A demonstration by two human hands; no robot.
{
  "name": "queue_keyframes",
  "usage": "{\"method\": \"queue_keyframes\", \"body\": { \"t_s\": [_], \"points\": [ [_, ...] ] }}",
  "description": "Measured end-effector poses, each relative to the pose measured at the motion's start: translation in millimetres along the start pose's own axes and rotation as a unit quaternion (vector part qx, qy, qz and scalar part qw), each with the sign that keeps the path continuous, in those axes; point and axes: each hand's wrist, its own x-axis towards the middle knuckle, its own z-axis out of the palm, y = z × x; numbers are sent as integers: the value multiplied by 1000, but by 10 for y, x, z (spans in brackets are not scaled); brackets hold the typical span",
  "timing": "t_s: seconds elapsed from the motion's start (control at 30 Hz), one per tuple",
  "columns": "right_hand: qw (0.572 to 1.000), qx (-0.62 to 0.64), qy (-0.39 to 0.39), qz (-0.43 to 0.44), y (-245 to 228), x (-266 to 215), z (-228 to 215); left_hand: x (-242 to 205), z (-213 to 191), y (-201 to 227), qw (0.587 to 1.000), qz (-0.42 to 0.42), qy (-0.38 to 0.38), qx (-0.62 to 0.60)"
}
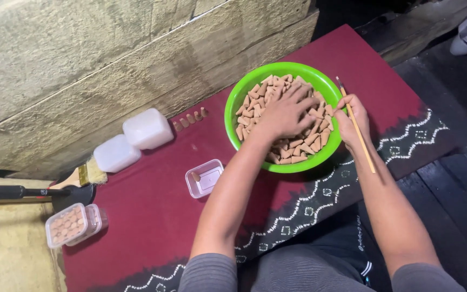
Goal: Assembling and packing incense cones into small containers using hands and a wooden stick.
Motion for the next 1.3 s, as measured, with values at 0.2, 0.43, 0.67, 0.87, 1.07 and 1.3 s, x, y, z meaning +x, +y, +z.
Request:
{"method": "queue_keyframes", "body": {
  "t_s": [0.2, 0.43, 0.67, 0.87, 1.07, 1.3],
  "points": [
    [1000, -15, -2, 5, -20, 19, -10, -427, -148, -228, 998, 15, 29, 49],
    [1000, -9, -1, 9, -43, -48, -1, -641, -301, -95, 999, 5, 35, 13],
    [1000, 1, 4, 6, 3, 3, 12, -214, 438, 257, 977, 9, 207, 57],
    [1000, -6, 13, -3, -61, -26, 0, -248, 406, 276, 974, -71, 207, -54],
    [991, -127, -5, -42, -128, 196, -98, -1086, -491, -19, 907, -114, 243, -323],
    [931, -297, -18, -213, -950, -83, -4, -2253, -767, -688, 811, -248, 343, -405]
  ]
}}
